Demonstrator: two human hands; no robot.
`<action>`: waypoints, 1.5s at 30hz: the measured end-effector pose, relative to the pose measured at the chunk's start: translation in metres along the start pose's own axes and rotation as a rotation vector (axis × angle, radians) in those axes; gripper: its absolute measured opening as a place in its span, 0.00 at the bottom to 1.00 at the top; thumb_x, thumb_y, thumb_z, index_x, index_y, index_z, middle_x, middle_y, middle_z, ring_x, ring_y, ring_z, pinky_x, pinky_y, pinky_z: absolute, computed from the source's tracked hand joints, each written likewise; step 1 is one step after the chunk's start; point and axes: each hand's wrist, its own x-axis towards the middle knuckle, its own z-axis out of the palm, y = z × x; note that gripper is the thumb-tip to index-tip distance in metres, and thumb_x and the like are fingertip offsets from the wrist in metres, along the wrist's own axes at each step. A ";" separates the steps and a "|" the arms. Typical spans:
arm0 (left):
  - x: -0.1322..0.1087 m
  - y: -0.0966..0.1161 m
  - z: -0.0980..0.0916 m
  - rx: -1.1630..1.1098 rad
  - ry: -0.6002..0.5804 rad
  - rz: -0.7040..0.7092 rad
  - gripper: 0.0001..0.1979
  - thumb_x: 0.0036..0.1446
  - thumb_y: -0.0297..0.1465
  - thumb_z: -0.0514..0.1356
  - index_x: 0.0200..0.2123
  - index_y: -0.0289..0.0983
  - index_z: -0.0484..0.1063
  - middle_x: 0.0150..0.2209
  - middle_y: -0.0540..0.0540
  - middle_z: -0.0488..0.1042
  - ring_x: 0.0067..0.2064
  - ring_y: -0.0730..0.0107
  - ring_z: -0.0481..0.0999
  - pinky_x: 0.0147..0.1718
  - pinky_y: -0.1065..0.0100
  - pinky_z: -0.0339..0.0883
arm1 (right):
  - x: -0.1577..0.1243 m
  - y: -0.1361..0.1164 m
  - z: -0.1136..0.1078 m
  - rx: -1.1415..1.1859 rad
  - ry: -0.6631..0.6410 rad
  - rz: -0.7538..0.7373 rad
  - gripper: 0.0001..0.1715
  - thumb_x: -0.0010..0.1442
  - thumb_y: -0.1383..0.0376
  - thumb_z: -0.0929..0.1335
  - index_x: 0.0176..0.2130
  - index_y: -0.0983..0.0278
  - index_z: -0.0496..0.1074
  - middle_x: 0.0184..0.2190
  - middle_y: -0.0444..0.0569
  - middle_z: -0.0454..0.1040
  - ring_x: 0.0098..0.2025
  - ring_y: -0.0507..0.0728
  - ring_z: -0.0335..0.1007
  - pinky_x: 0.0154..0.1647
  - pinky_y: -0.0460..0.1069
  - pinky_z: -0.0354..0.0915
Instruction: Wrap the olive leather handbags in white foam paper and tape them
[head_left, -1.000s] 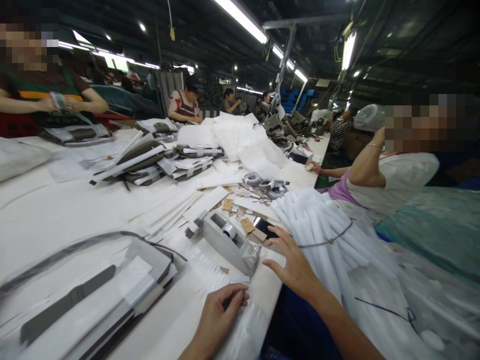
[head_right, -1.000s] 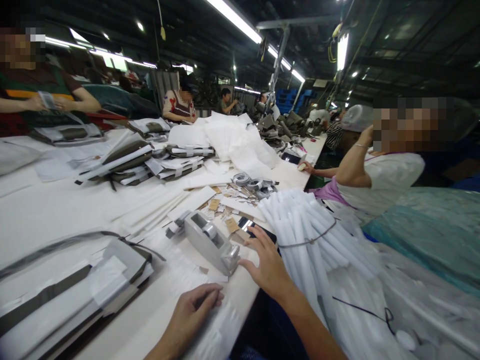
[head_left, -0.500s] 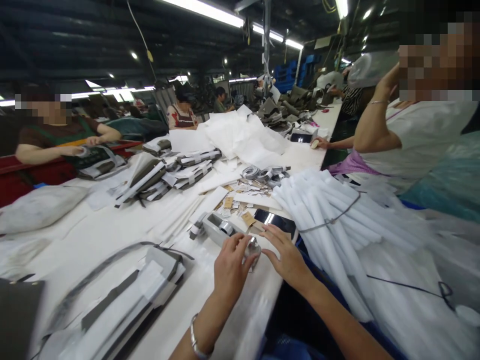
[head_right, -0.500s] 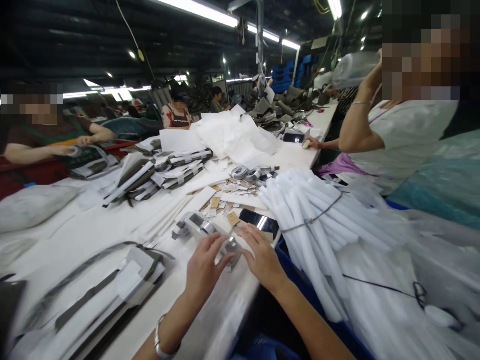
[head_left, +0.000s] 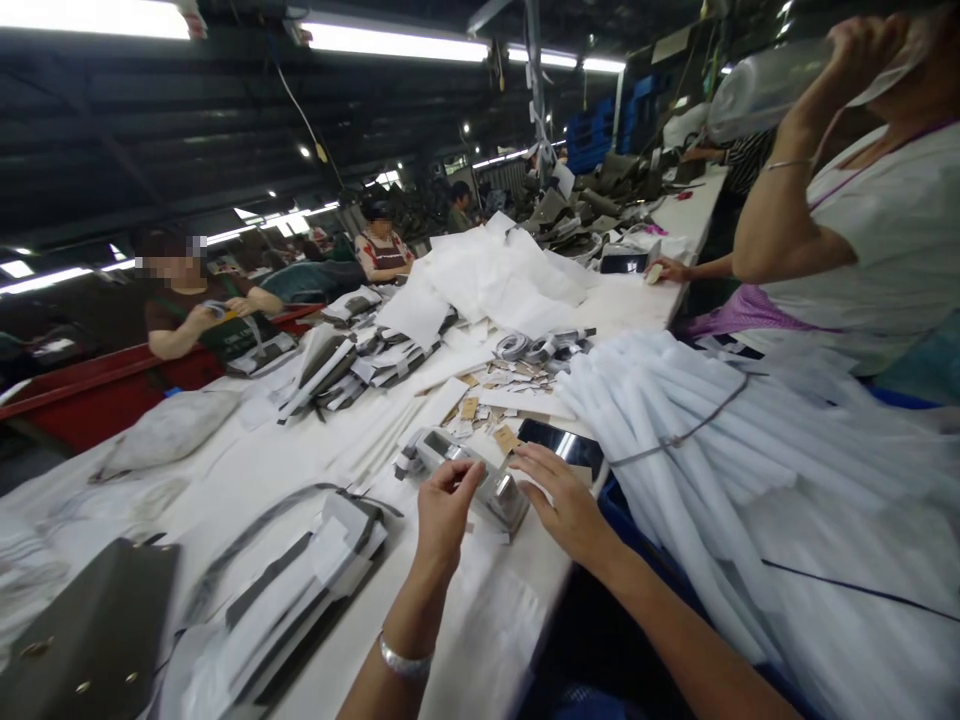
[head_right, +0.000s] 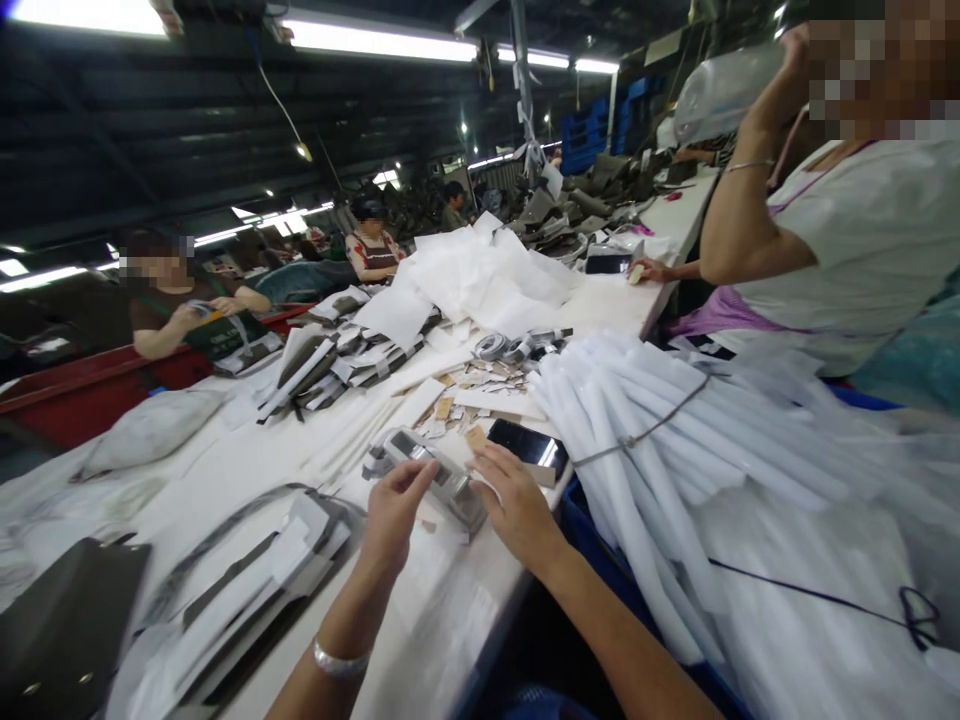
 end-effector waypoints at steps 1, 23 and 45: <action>0.002 0.002 -0.001 -0.038 0.021 -0.030 0.16 0.55 0.43 0.65 0.35 0.34 0.78 0.31 0.46 0.78 0.33 0.68 0.75 0.35 0.68 0.69 | 0.005 0.002 0.003 -0.008 -0.027 -0.002 0.16 0.69 0.61 0.62 0.51 0.60 0.74 0.56 0.53 0.71 0.64 0.62 0.60 0.65 0.64 0.60; 0.003 0.010 0.003 -0.232 0.091 -0.105 0.15 0.50 0.42 0.68 0.33 0.35 0.78 0.31 0.47 0.78 0.34 0.68 0.74 0.35 0.69 0.67 | 0.053 0.013 -0.002 0.383 -0.414 0.281 0.16 0.62 0.55 0.68 0.29 0.62 0.76 0.54 0.52 0.75 0.55 0.63 0.72 0.59 0.59 0.63; -0.003 0.003 -0.001 -0.209 0.089 -0.053 0.13 0.51 0.40 0.67 0.33 0.35 0.79 0.30 0.48 0.78 0.32 0.70 0.74 0.34 0.69 0.66 | 0.053 0.003 0.017 0.086 -0.375 0.268 0.06 0.53 0.67 0.70 0.25 0.59 0.75 0.44 0.48 0.80 0.47 0.64 0.75 0.52 0.58 0.67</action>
